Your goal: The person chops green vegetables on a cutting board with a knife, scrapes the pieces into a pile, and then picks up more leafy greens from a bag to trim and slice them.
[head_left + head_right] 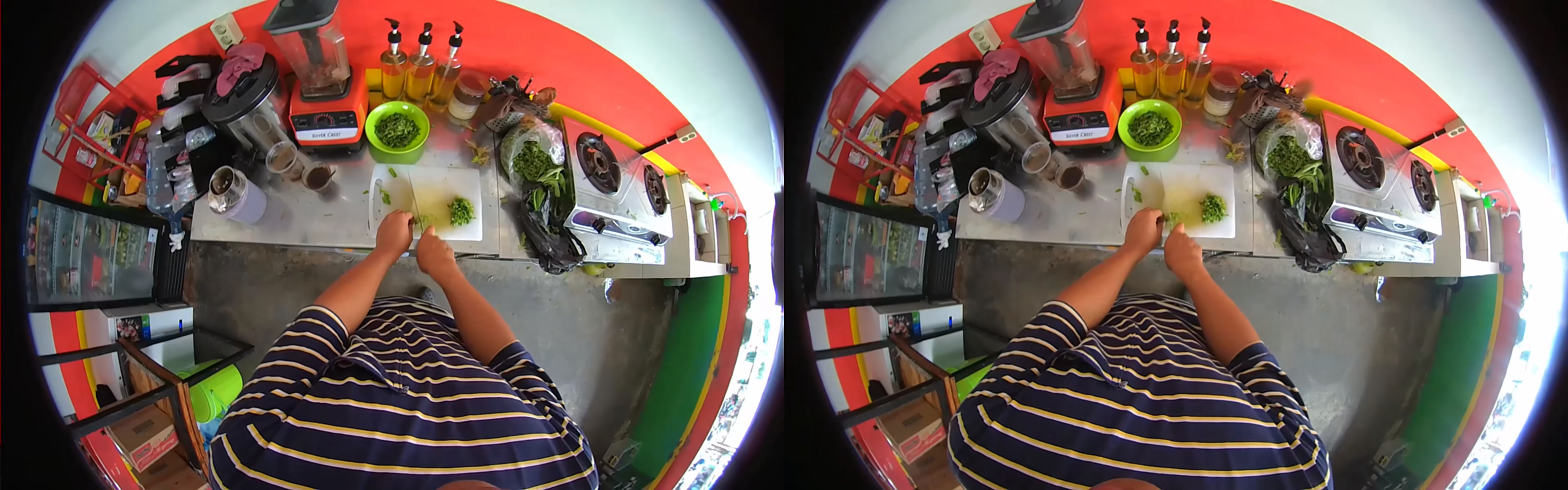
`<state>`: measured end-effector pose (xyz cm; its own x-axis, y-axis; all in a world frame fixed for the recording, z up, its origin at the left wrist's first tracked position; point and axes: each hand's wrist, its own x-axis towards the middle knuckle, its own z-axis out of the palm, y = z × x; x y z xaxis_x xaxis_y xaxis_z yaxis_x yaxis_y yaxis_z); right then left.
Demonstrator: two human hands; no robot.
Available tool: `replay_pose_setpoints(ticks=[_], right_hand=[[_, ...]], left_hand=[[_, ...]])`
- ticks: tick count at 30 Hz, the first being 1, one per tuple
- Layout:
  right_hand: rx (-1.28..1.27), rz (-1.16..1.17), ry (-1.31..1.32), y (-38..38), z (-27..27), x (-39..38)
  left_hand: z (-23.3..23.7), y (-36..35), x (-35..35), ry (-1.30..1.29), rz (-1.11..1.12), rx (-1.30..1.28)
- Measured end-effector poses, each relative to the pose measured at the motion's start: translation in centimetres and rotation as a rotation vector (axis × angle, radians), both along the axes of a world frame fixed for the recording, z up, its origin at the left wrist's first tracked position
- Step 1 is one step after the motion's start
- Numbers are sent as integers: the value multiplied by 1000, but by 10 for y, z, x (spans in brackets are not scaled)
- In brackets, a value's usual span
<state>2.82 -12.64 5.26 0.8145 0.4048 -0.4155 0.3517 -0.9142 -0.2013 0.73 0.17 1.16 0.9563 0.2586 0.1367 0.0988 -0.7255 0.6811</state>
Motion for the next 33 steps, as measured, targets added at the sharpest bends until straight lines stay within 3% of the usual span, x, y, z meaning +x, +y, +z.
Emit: replay_pose_setpoints(ticks=[4, 9, 14, 17, 30, 33], right_hand=[[37, -83, 79, -4, -6, -17], [74, -21, 50, -3, -8, 5], [7, -7, 17, -3, 1, -20], [44, -43, 139, -2, 3, -10], [113, -24, 128, -4, -4, -5], [65, 32, 82, -7, -2, -9]], left_hand=[[-7, -1, 0, -62, 7, 1], [5, 5, -6, -64, -93, 32], [4, 5, 2, 133, 38, -51], [-6, 6, 3, 99, 75, -60], [0, 5, 5, 254, 91, -79], [-3, 0, 2, 153, 85, -6]])
